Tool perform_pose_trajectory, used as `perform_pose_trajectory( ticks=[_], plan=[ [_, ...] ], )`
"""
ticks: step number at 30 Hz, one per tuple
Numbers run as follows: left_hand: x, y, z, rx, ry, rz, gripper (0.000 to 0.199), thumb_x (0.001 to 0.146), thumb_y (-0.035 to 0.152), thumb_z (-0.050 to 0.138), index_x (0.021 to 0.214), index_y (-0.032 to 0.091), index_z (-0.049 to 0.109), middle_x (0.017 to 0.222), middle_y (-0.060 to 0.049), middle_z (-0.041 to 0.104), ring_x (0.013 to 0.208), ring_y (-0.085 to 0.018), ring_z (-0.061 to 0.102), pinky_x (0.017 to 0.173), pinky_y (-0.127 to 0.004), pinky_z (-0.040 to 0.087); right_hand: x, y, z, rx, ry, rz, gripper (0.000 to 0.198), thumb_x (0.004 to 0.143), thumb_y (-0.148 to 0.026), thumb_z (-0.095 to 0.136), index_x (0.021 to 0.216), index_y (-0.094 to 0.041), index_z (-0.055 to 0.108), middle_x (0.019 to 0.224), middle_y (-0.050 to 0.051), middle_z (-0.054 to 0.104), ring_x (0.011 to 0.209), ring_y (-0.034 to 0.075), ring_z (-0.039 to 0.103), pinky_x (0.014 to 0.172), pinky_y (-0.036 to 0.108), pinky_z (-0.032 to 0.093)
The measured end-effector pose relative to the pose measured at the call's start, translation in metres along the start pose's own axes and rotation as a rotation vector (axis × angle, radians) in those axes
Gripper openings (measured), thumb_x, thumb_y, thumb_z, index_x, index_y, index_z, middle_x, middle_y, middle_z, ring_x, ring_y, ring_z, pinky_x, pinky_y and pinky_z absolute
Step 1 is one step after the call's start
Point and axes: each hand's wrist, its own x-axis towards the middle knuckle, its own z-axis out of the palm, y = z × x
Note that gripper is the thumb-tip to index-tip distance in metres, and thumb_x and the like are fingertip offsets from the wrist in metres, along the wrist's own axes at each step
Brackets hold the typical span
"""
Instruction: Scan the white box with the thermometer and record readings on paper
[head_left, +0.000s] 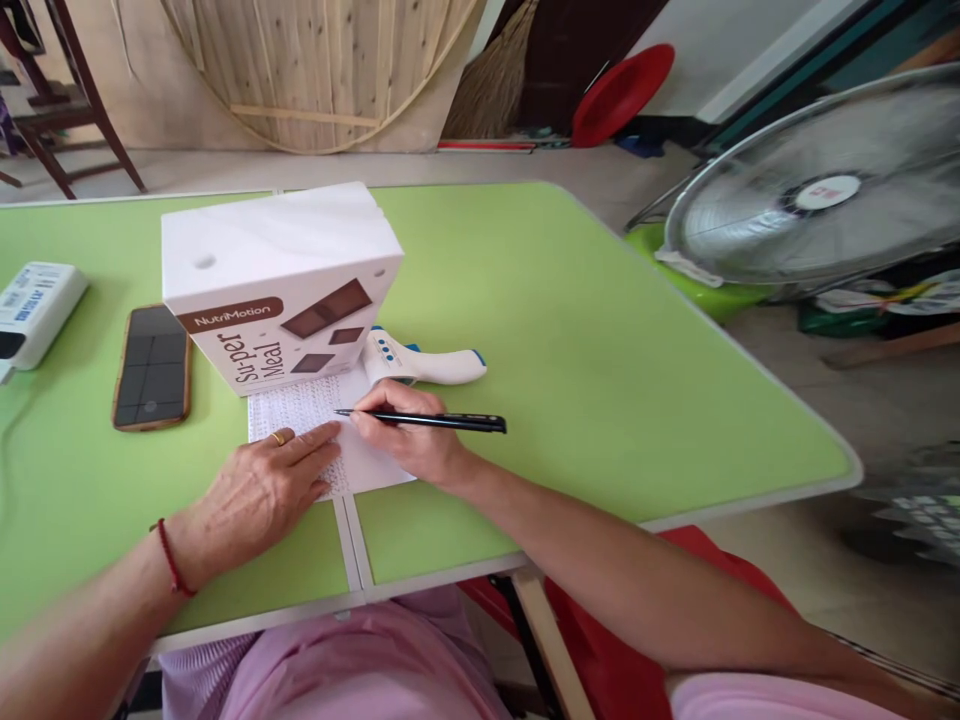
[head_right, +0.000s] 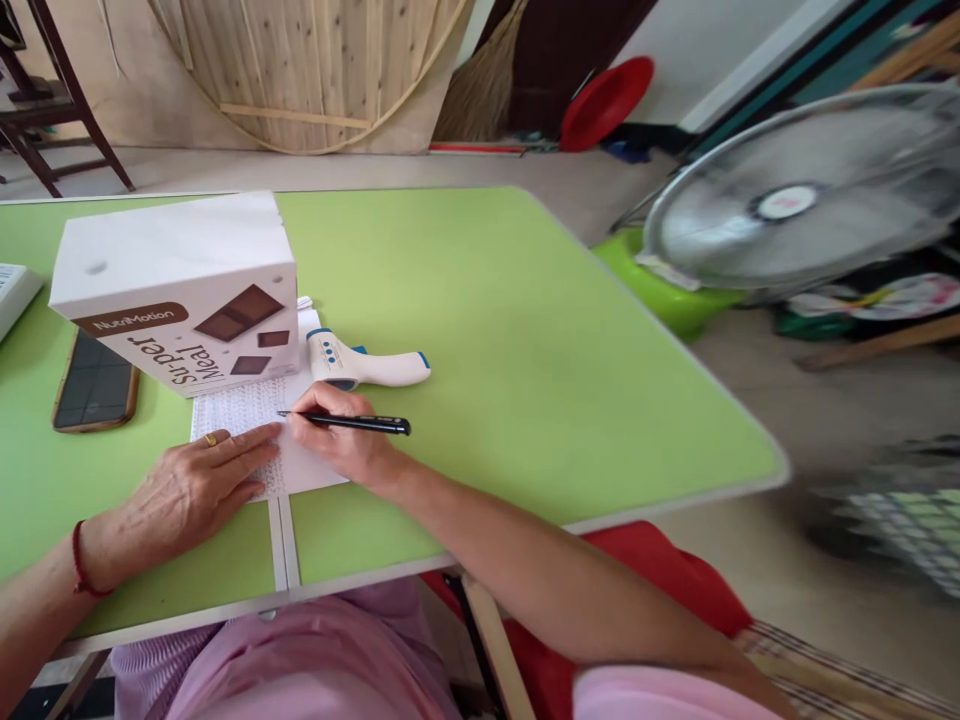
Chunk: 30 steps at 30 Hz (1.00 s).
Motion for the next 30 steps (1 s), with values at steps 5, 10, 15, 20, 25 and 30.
perform_pose_trajectory(
  ticks=[5, 10, 15, 20, 25, 30],
  plan=[
    [-0.0011, -0.0010, -0.0007, -0.023, -0.014, -0.007, 0.028, 0.099, 0.023, 0.044, 0.117, 0.014, 0.063, 0.134, -0.011, 0.063, 0.087, -0.024, 0.069, 0.071, -0.041, 0.061, -0.0002, -0.0003, -0.0012, -0.001, -0.017, -0.033, 0.013, 0.084, -0.021, 0.061, 0.072, -0.021, 0.058, 0.062, -0.005, 0.059, 0.053, 0.009, 0.051, 0.052, 0.022, 0.043],
    [-0.0016, -0.0008, -0.0016, -0.031, -0.021, -0.010, 0.028, 0.100, 0.024, 0.043, 0.118, 0.015, 0.063, 0.135, -0.010, 0.063, 0.089, -0.024, 0.069, 0.073, -0.041, 0.061, -0.0009, -0.0018, -0.0019, -0.036, -0.011, -0.064, 0.014, 0.085, -0.020, 0.060, 0.071, -0.021, 0.057, 0.062, -0.005, 0.059, 0.054, 0.009, 0.052, 0.052, 0.022, 0.044],
    [-0.0015, 0.0000, -0.0032, -0.034, -0.031, -0.014, 0.029, 0.101, 0.025, 0.043, 0.120, 0.015, 0.062, 0.136, -0.011, 0.062, 0.090, -0.024, 0.069, 0.075, -0.040, 0.061, -0.0007, -0.0047, -0.0036, -0.063, -0.026, -0.030, 0.013, 0.083, -0.019, 0.059, 0.070, -0.021, 0.057, 0.062, -0.004, 0.060, 0.053, 0.009, 0.051, 0.052, 0.023, 0.044],
    [-0.0009, 0.0003, -0.0053, -0.035, -0.041, -0.017, 0.030, 0.101, 0.025, 0.042, 0.119, 0.013, 0.063, 0.135, -0.012, 0.063, 0.090, -0.024, 0.069, 0.074, -0.041, 0.062, -0.0017, -0.0040, -0.0038, -0.038, -0.020, -0.022, 0.013, 0.082, -0.020, 0.060, 0.070, -0.021, 0.057, 0.062, -0.004, 0.060, 0.052, 0.009, 0.050, 0.050, 0.022, 0.042],
    [0.0000, 0.0011, -0.0058, -0.040, -0.042, -0.016, 0.031, 0.101, 0.025, 0.042, 0.120, 0.013, 0.063, 0.135, -0.013, 0.062, 0.090, -0.023, 0.070, 0.075, -0.040, 0.062, -0.0026, -0.0025, -0.0027, -0.077, 0.033, 0.000, 0.012, 0.081, -0.019, 0.061, 0.070, -0.022, 0.056, 0.060, -0.005, 0.059, 0.052, 0.009, 0.051, 0.049, 0.022, 0.042],
    [0.0001, 0.0015, -0.0058, -0.049, -0.032, -0.015, 0.029, 0.100, 0.023, 0.043, 0.118, 0.013, 0.063, 0.135, -0.012, 0.063, 0.089, -0.024, 0.069, 0.073, -0.040, 0.062, -0.0023, -0.0031, -0.0026, -0.063, 0.021, -0.029, 0.012, 0.081, -0.017, 0.060, 0.071, -0.021, 0.055, 0.059, -0.006, 0.058, 0.050, 0.008, 0.049, 0.048, 0.021, 0.041]
  ],
)
